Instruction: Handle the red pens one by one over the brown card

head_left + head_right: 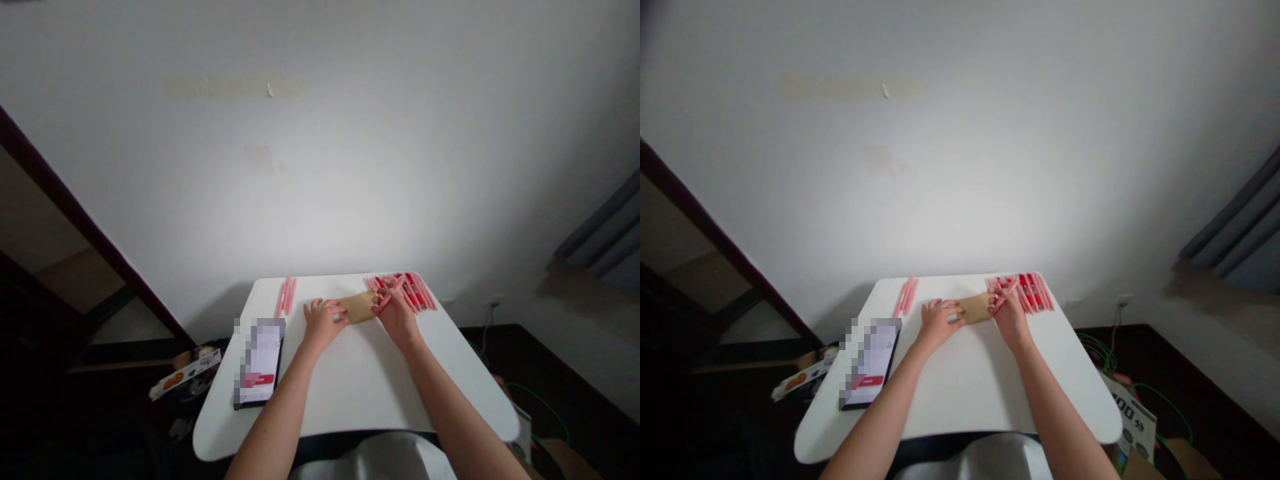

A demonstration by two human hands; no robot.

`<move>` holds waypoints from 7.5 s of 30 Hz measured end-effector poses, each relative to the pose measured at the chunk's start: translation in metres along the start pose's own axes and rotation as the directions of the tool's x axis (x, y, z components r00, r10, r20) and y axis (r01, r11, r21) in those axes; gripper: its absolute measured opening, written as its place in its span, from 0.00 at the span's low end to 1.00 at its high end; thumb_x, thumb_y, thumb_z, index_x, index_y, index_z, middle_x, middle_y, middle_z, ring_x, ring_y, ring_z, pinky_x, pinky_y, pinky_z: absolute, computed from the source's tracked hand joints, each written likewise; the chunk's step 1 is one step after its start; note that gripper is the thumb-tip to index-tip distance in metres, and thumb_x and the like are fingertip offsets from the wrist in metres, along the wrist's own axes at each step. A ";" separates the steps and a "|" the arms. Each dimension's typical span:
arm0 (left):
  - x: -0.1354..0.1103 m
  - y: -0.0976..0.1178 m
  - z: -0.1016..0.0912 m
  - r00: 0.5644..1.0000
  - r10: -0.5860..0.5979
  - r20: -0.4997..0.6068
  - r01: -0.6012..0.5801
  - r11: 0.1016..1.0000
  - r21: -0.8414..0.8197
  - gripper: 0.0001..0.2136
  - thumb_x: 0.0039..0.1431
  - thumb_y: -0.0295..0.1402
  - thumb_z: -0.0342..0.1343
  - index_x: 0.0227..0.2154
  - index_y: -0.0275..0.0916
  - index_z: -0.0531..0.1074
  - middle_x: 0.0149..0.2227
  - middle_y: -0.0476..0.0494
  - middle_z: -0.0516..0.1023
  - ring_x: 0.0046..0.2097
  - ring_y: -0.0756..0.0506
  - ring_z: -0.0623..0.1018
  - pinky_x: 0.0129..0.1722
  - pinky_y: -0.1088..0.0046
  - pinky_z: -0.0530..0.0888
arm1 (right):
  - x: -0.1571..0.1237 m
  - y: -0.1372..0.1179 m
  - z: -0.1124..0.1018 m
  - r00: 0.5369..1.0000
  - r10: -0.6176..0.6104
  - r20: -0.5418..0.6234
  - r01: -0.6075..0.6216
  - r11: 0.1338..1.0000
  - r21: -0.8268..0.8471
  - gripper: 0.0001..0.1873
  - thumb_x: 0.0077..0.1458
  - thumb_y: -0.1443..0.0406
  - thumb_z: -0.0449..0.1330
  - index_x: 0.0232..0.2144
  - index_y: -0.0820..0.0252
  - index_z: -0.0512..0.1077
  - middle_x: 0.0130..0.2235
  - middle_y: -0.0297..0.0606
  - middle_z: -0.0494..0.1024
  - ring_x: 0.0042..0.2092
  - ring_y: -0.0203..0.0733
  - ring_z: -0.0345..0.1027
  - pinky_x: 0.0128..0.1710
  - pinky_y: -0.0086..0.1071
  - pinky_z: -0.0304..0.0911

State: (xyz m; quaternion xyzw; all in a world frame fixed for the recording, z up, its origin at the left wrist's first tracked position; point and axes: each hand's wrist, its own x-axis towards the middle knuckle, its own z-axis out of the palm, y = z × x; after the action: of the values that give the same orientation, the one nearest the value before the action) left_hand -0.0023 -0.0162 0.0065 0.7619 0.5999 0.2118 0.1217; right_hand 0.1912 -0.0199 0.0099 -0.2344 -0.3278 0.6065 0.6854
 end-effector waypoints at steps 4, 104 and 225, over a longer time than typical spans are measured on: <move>0.000 -0.001 0.001 1.000 -0.006 -0.004 0.006 1.000 0.000 0.13 0.52 0.41 0.61 0.43 0.57 0.76 0.55 0.56 0.73 0.60 0.35 0.61 0.61 0.39 0.50 | -0.004 -0.009 0.003 0.997 0.063 0.041 -0.067 0.992 0.111 0.26 0.53 0.40 0.51 0.25 0.54 0.67 0.33 0.34 0.73 0.31 0.36 0.64 0.29 0.30 0.62; 0.002 -0.007 0.005 0.997 0.015 -0.075 -0.009 0.996 0.090 0.14 0.58 0.37 0.55 0.47 0.52 0.75 0.57 0.51 0.71 0.58 0.39 0.63 0.60 0.52 0.57 | 0.008 -0.001 -0.016 0.887 -0.212 0.411 0.293 -0.432 -0.853 0.10 0.58 0.62 0.55 0.37 0.50 0.77 0.43 0.38 0.76 0.50 0.50 0.58 0.54 0.46 0.45; 0.011 -0.004 0.008 0.921 0.301 -0.250 -0.348 0.922 -0.172 0.12 0.59 0.28 0.54 0.43 0.46 0.76 0.42 0.48 0.81 0.45 0.48 0.76 0.49 0.68 0.69 | -0.006 0.015 -0.011 0.881 -0.202 0.428 0.350 -0.332 -0.876 0.13 0.61 0.63 0.54 0.46 0.49 0.74 0.49 0.39 0.75 0.50 0.49 0.59 0.50 0.44 0.54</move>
State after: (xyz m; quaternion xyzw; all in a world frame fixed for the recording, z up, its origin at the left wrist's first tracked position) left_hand -0.0001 -0.0044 0.0000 0.8057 0.4483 0.3744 0.0988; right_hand 0.1893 -0.0226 -0.0093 -0.5626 -0.7505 -0.0595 0.3417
